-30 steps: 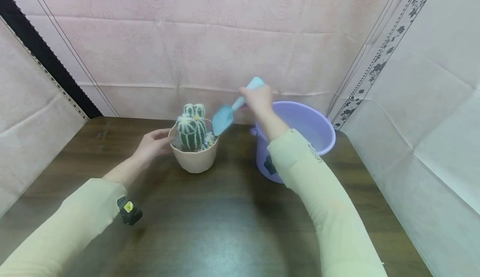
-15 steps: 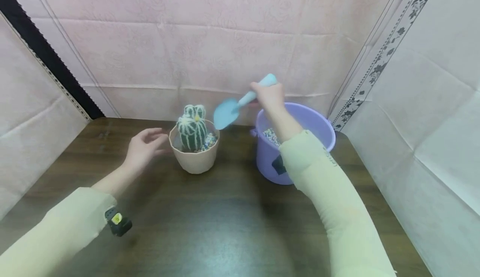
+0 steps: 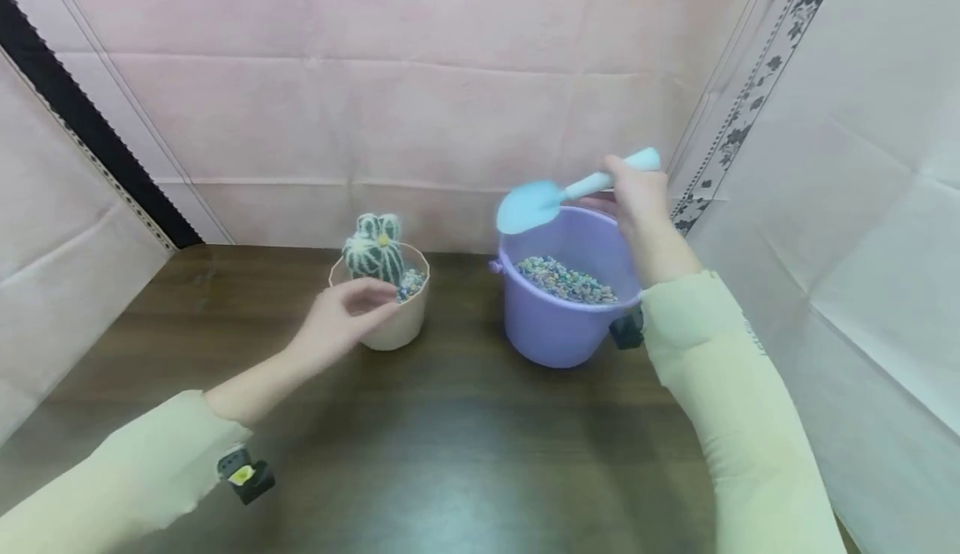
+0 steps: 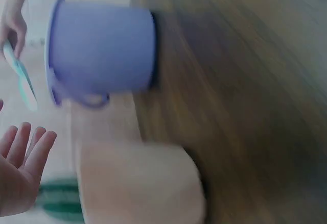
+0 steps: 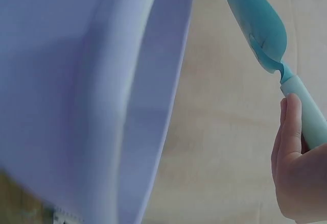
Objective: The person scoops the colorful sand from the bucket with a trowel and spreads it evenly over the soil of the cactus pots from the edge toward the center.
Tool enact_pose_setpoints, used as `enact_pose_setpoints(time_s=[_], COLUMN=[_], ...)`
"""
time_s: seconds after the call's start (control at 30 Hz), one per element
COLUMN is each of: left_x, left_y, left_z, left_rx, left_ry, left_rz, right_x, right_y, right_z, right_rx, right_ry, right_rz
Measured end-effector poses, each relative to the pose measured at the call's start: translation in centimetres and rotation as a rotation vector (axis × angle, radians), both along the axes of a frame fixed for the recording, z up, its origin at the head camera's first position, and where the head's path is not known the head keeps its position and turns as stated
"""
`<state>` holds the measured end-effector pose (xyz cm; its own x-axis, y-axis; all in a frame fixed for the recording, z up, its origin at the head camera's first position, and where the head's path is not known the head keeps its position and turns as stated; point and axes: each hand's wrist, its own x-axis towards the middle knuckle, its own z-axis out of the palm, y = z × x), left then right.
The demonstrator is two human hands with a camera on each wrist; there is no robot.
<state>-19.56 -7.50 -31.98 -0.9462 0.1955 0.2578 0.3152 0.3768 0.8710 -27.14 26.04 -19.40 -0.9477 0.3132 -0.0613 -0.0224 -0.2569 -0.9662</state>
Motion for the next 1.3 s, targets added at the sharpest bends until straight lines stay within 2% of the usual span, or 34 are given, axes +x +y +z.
enact_pose_setpoints(time_s=[0.13, 0.3, 0.47, 0.63, 0.77, 0.9, 1.17, 1.23, 1.3], left_x=[-0.6, -2.1, -3.6, -5.1, -6.4, -7.6, -8.9, -9.1, -9.2], left_y=[3.6, 7.7, 10.3, 11.9, 12.8, 13.4, 14.2, 14.3, 14.4], left_z=[1.0, 1.9, 2.4, 2.5, 2.0, 1.5, 0.9, 1.0, 1.0], left_rx=[0.049, 0.125, 0.168, 0.185, 0.157, 0.183, 0.209, 0.204, 0.193], left_ry=[-0.029, -0.073, -0.074, -0.057, -0.023, -0.033, -0.106, -0.122, -0.133], left_rz=[-0.086, -0.116, -0.091, -0.019, 0.066, 0.107, 0.092, 0.082, 0.079], right_x=[0.2, 0.5, 0.6, 0.4, 0.2, -0.2, -0.7, -0.8, -0.8], right_y=[2.3, 4.1, 5.0, 5.5, 5.7, 5.7, 6.0, 5.8, 5.4], right_z=[-0.4, -1.0, -1.6, -2.2, -3.0, -4.1, -6.0, -6.3, -6.7], right_rx=[-0.001, -0.015, -0.028, 0.031, 0.166, 0.376, 0.914, 1.001, 1.027], right_ry=[0.011, -0.023, -0.027, -0.011, -0.013, -0.035, -0.125, -0.113, -0.111], right_rz=[-0.030, -0.062, -0.090, -0.110, -0.129, -0.157, -0.194, -0.188, -0.154])
